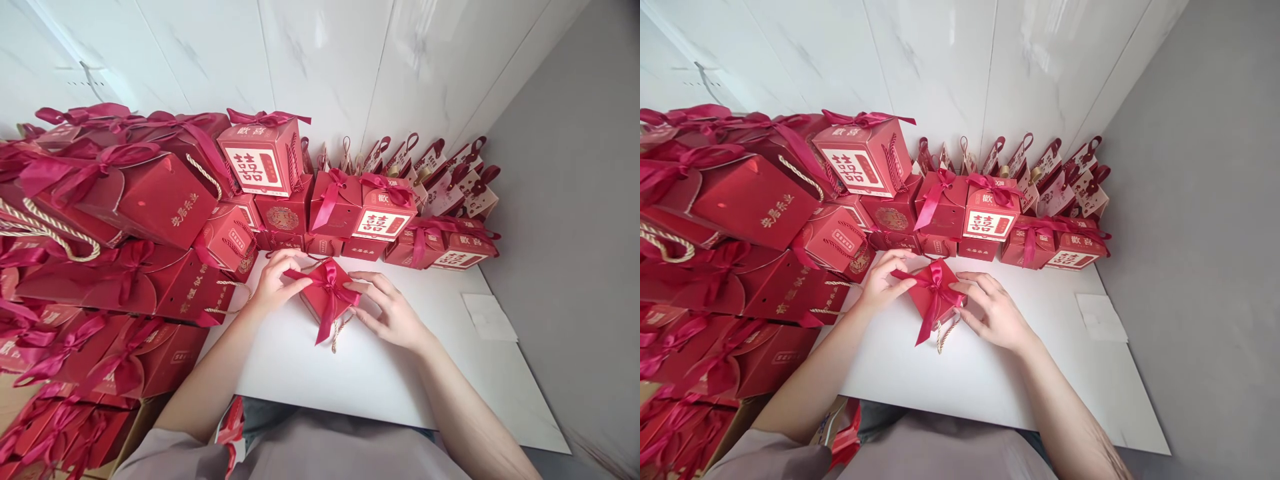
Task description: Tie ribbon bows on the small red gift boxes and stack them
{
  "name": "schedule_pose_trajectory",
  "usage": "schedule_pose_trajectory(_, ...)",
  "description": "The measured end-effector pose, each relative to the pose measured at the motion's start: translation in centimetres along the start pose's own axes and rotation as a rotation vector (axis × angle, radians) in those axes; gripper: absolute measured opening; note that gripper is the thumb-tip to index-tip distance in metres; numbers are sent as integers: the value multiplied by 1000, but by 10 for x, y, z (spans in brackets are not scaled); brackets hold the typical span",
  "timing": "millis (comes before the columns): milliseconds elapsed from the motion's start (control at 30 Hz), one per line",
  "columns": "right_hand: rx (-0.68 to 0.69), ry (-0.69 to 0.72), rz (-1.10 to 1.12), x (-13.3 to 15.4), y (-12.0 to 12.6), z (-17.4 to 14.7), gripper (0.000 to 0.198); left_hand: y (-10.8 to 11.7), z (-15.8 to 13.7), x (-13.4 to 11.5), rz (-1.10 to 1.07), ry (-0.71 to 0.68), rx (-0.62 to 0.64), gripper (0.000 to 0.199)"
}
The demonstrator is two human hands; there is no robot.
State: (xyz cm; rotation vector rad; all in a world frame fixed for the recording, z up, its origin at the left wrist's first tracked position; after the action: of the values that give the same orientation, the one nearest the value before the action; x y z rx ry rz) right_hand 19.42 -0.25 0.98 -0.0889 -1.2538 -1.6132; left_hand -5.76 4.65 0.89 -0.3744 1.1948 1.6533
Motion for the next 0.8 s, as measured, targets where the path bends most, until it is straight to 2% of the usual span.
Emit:
schedule_pose_trajectory(133,-27,-77,-38,-4,-4,0,36,7,0,-4,-4,85,-124,29)
schedule_pose_trajectory(233,-45,-109,-34,-6,-6,0,36,17,0,-5,-89,189,-120,36)
schedule_pose_trajectory(367,-45,-120,-2,-7,-7,0,36,24,-1,-1,-339,452,205,38)
schedule_pose_trajectory(433,-43,-121,8,-7,-8,0,36,25,-3,1,-431,514,321,35)
schedule_pose_trajectory(633,-43,-120,11,-8,-7,0,36,26,-1,7,-457,596,334,32)
schedule_pose_trajectory(800,-37,-127,1,-8,-6,0,36,25,-1,8,-361,645,547,31)
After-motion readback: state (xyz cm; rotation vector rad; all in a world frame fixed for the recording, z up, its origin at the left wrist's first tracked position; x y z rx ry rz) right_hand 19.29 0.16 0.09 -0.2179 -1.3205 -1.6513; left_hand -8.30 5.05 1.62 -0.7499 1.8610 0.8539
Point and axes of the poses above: each hand's wrist, its own z-axis towards the middle knuckle, its own y-axis out of the back of the hand, x = y × z, the point moved 3 cm from there along z, towards the middle knuckle
